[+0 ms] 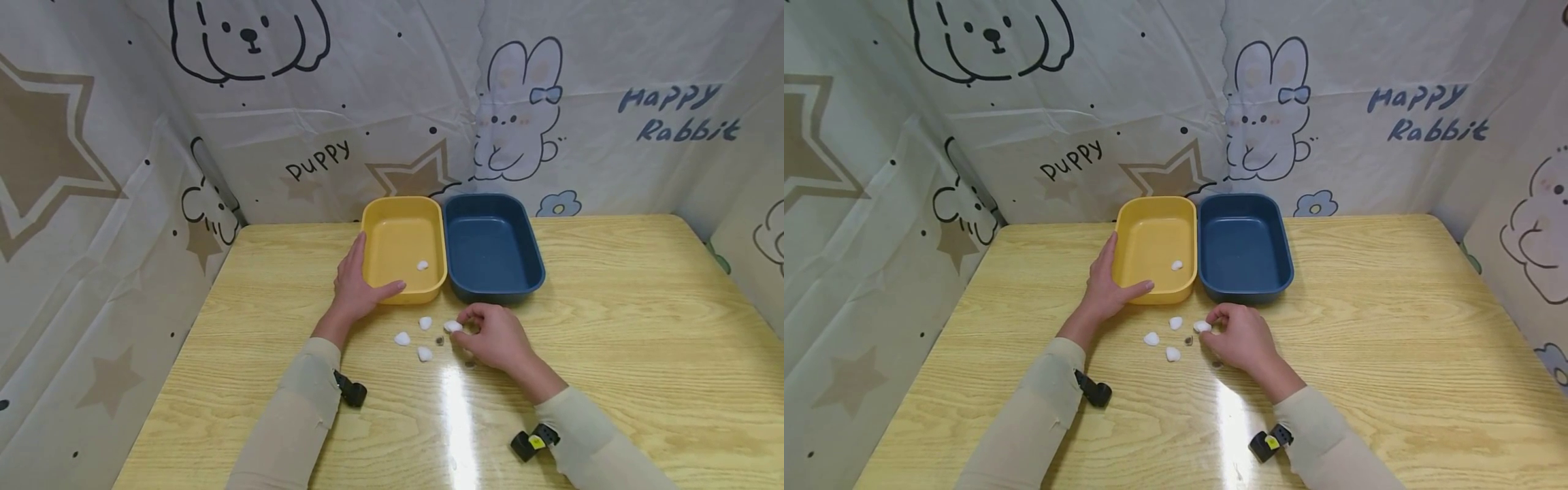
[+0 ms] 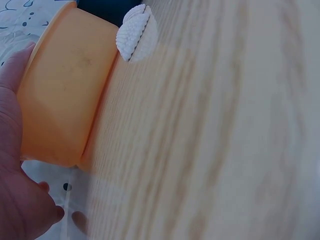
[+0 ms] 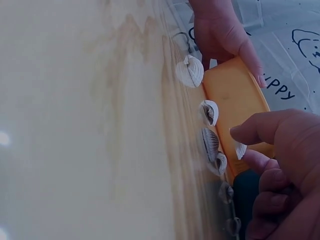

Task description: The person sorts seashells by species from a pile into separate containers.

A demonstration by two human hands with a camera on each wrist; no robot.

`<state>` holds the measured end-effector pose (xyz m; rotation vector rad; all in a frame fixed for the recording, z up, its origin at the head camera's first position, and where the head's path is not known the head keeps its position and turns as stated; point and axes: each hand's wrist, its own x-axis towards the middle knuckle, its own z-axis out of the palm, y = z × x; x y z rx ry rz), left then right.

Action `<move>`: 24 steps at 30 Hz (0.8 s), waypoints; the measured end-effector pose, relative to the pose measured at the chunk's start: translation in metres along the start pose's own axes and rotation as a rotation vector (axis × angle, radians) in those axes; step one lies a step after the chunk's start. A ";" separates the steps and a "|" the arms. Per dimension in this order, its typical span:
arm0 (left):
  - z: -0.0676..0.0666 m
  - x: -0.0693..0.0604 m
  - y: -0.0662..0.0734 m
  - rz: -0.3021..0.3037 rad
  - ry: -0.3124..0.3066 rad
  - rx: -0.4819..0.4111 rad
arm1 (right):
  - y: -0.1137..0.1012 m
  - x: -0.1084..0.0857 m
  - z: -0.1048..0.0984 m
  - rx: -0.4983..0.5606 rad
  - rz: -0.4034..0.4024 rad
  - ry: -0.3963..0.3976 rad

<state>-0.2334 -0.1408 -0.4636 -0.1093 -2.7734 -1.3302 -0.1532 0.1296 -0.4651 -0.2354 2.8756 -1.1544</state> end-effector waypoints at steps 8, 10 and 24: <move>-0.001 0.000 0.001 -0.007 -0.003 0.000 | -0.005 -0.002 -0.005 0.009 -0.013 0.009; -0.001 -0.001 0.001 -0.009 -0.005 0.002 | -0.006 -0.002 -0.006 0.010 -0.017 0.011; -0.001 -0.001 0.003 -0.027 -0.007 0.004 | -0.020 0.001 -0.021 0.045 -0.058 0.038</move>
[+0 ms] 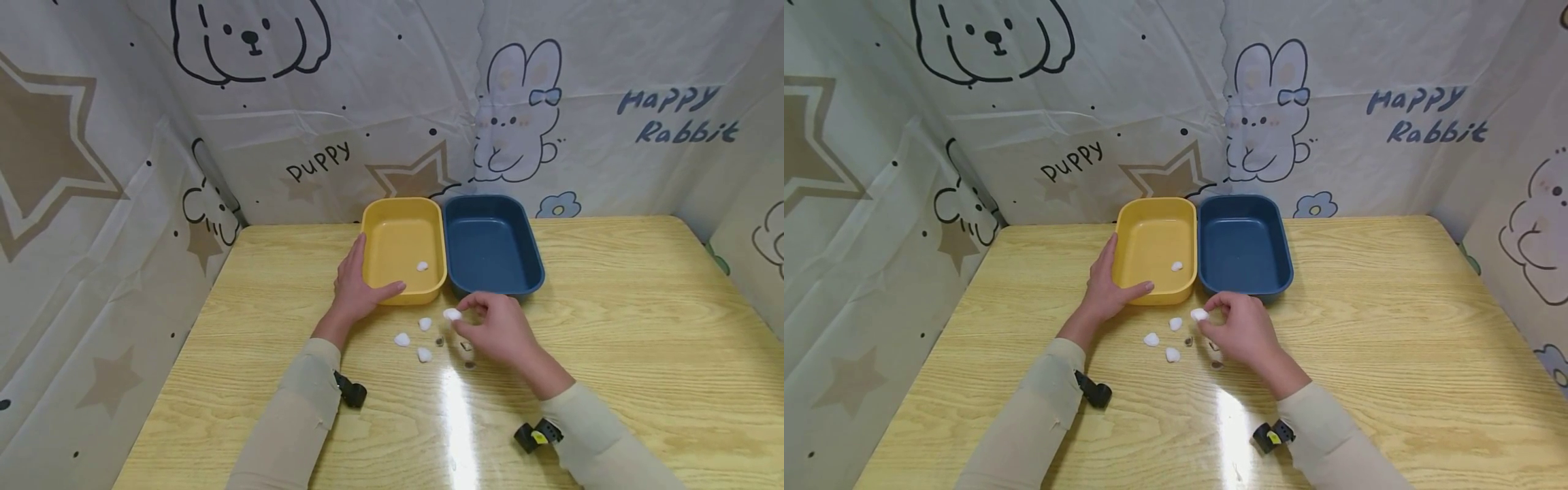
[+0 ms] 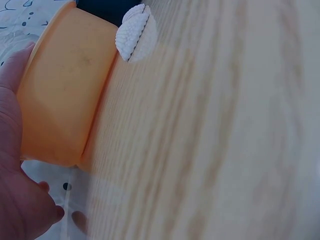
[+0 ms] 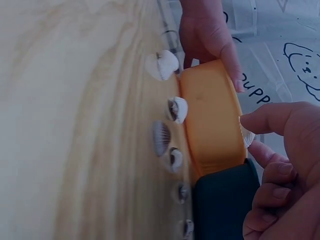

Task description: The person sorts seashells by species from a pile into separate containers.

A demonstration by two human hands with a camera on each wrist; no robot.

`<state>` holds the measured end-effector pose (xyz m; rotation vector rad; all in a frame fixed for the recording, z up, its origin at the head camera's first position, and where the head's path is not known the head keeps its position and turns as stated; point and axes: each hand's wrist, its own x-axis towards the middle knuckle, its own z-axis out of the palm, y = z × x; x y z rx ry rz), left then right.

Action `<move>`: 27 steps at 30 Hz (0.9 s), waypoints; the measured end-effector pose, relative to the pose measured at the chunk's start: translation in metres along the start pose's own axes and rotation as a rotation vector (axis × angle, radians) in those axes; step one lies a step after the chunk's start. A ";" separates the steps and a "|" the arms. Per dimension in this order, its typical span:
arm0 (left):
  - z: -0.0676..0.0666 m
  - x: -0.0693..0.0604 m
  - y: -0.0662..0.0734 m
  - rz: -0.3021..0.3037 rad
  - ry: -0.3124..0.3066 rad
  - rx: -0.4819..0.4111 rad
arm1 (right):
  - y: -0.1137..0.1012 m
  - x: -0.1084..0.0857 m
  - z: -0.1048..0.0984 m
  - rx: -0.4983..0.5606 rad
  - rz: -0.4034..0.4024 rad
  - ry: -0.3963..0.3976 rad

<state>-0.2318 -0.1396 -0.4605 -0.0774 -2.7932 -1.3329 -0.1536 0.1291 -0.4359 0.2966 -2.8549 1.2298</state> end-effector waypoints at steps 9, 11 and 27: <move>0.000 0.000 -0.002 0.009 0.003 0.015 | -0.013 0.012 -0.012 0.029 -0.071 0.069; -0.001 0.000 -0.002 0.012 0.005 0.014 | -0.017 0.017 -0.016 0.025 -0.083 0.081; 0.000 0.001 -0.004 0.058 0.007 0.020 | -0.032 0.048 -0.033 0.032 -0.094 0.126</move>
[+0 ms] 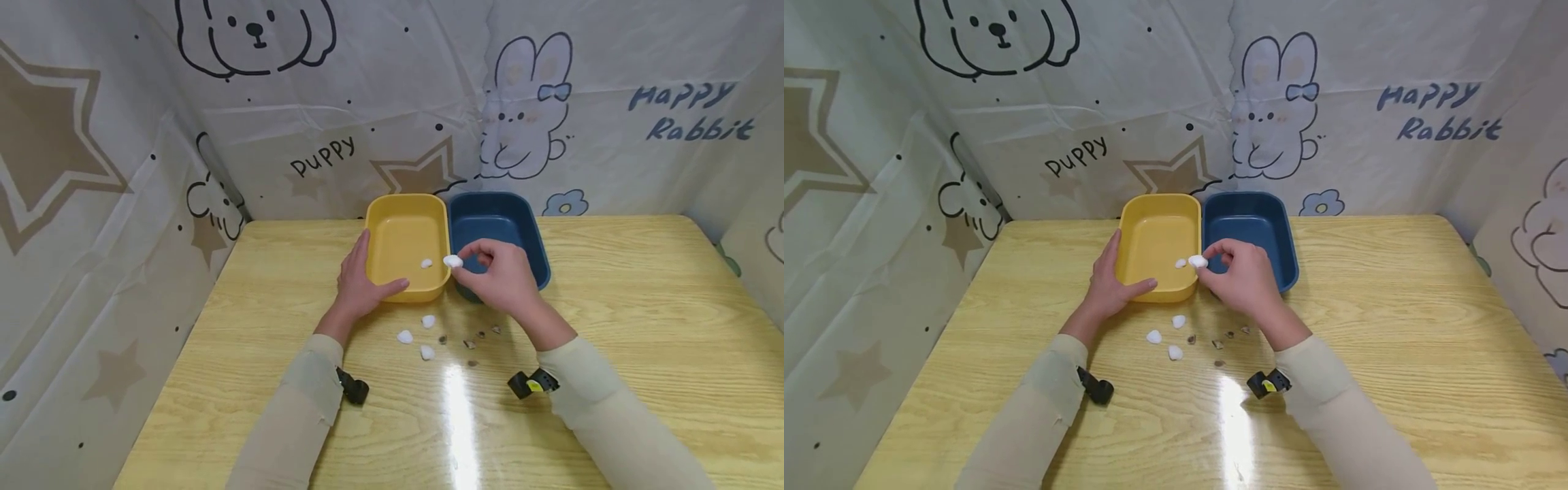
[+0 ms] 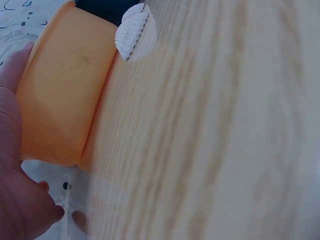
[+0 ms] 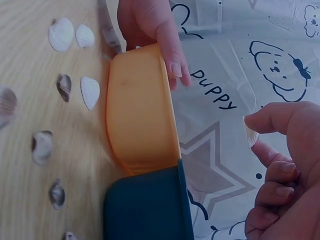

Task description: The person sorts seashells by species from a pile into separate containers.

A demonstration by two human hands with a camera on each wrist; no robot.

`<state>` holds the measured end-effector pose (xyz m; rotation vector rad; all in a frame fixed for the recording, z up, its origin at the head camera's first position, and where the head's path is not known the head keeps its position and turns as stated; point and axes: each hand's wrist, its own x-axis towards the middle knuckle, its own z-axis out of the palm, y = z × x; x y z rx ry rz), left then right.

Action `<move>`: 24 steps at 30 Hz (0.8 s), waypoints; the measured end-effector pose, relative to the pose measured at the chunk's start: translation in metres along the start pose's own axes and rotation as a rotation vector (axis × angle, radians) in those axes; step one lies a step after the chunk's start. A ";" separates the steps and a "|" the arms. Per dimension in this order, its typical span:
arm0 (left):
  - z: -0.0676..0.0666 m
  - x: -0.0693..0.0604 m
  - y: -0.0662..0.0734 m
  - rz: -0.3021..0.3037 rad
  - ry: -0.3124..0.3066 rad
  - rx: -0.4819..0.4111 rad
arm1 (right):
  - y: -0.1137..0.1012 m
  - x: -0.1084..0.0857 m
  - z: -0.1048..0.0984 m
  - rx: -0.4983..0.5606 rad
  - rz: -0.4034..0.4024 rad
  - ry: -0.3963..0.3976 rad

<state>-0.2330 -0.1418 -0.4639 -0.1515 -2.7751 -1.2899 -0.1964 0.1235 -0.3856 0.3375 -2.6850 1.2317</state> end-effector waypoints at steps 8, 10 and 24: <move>0.000 0.000 0.001 0.002 -0.006 0.006 | 0.002 0.011 -0.003 0.004 -0.011 0.034; -0.001 0.001 0.001 0.005 -0.002 0.011 | 0.002 0.014 -0.005 0.007 -0.004 0.044; -0.001 0.000 0.001 0.004 0.000 -0.014 | 0.007 0.023 0.003 0.026 0.036 0.028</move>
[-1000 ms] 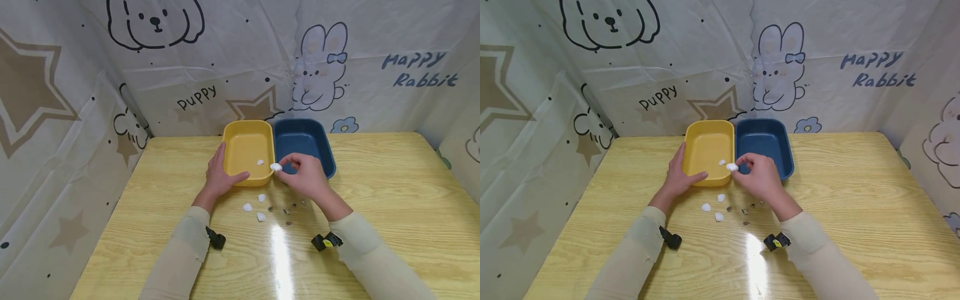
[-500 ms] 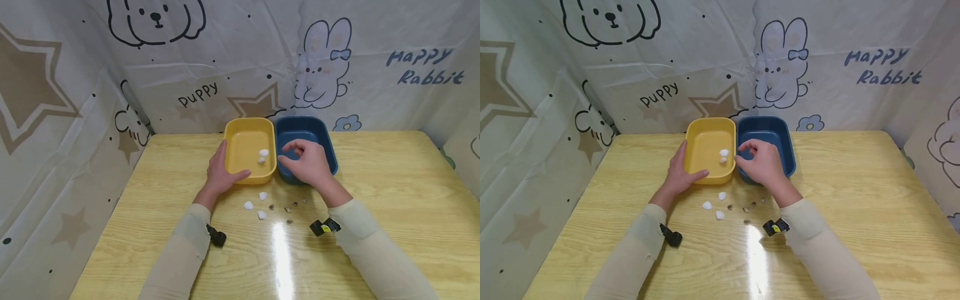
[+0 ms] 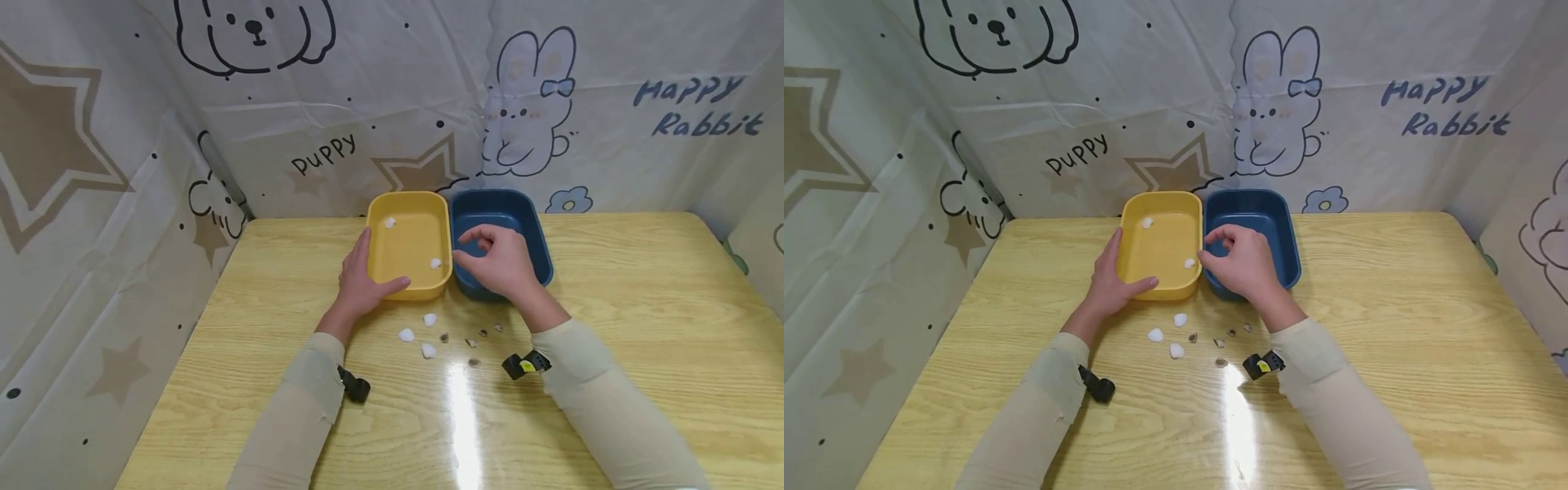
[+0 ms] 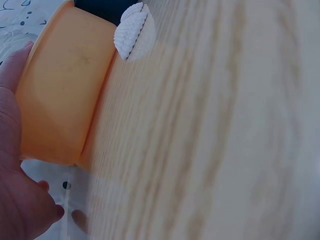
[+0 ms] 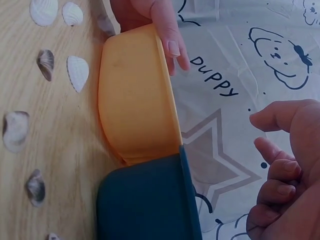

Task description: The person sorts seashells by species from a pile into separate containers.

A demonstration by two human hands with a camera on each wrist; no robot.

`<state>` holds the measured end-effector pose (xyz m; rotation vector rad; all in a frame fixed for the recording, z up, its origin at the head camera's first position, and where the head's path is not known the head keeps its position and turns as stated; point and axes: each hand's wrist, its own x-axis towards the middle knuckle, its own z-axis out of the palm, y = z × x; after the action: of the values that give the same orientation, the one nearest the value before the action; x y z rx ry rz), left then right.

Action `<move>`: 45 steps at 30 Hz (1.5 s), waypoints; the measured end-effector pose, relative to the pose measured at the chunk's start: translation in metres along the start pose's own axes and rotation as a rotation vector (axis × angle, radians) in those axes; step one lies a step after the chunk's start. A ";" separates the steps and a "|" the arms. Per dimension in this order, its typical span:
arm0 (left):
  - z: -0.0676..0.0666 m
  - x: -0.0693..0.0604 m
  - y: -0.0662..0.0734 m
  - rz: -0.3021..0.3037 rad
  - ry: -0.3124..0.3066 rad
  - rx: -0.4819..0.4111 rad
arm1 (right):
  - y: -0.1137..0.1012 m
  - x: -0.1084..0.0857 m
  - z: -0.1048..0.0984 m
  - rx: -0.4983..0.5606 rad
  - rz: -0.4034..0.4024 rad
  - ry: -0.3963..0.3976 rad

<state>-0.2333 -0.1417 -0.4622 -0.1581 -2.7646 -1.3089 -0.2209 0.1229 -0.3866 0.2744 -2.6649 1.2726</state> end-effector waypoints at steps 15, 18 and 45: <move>0.000 0.000 0.000 -0.011 -0.008 0.014 | 0.000 -0.009 0.005 0.005 0.006 -0.030; 0.000 0.000 0.001 -0.012 -0.007 0.014 | -0.001 -0.012 0.006 0.014 0.000 -0.040; 0.002 0.000 0.000 -0.026 0.005 0.022 | 0.003 -0.049 0.028 0.047 -0.037 -0.125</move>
<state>-0.2333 -0.1400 -0.4631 -0.1186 -2.7854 -1.2822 -0.1760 0.1073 -0.4173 0.4215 -2.7212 1.3507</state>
